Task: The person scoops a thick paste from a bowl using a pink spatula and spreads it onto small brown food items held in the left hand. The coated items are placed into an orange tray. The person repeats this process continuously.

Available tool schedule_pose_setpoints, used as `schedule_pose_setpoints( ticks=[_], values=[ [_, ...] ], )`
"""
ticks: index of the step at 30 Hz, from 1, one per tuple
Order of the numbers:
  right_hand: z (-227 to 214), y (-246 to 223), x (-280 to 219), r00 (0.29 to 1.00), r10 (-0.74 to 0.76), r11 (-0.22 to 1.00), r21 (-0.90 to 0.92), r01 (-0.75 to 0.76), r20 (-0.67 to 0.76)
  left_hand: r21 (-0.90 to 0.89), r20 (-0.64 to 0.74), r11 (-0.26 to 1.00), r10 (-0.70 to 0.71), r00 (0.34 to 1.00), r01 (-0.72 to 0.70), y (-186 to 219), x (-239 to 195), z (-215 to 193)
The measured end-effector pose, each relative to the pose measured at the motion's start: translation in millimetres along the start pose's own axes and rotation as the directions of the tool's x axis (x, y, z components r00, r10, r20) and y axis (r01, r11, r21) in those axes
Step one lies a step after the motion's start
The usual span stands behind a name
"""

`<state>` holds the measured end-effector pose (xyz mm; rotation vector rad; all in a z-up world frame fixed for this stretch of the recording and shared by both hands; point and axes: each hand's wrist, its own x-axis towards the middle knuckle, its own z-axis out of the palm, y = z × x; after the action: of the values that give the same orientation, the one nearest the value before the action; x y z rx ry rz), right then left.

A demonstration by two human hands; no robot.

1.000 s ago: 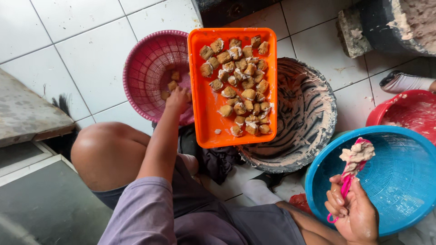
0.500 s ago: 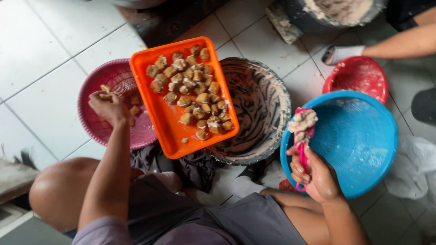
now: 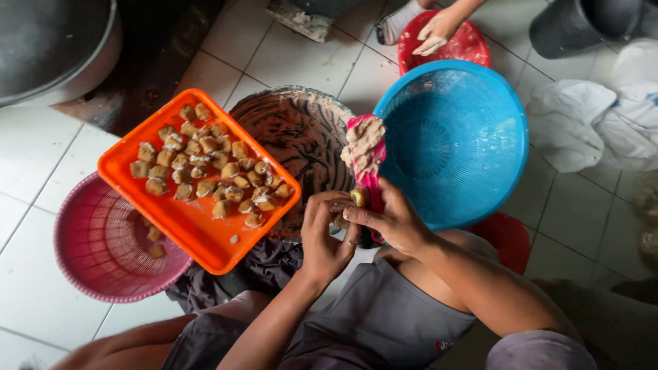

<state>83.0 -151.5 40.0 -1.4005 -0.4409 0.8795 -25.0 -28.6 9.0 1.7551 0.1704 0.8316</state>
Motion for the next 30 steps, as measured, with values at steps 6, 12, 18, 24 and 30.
schedule_pose_setpoints(
  ticks=[6, 12, 18, 24, 30],
  values=[
    [-11.4, 6.5, -10.3, 0.991, 0.117, 0.986, 0.128, -0.109, -0.059, -0.757, 0.160, 0.472, -0.537, 0.828, 0.452, -2.9, -2.1, -8.6],
    [-12.1, 3.9, -2.8, 0.992, 0.081, 0.993, -0.077, -0.088, -0.098, -0.552, 0.394, 0.390, -0.656, 0.643, 0.737, -15.4, 6.6, -9.3],
    [-4.3, 10.5, -13.0, 0.990, -0.137, 0.962, -0.241, 0.125, -0.030, -0.685, 0.084, 0.489, -0.682, 0.726, 0.539, -35.8, 31.9, -7.3],
    [-1.2, 16.4, -15.3, 0.969, -0.218, 0.911, -0.382, 0.158, -0.118, -0.571, 0.061, 0.692, -0.501, 0.863, 0.442, 0.3, 36.5, -8.6],
    [-12.8, 6.3, -8.3, 0.899, -0.437, 0.705, -0.608, 0.364, 0.033, -0.660, 0.328, 0.576, -0.355, 0.875, 0.481, 31.8, 40.1, -26.5]
  ],
)
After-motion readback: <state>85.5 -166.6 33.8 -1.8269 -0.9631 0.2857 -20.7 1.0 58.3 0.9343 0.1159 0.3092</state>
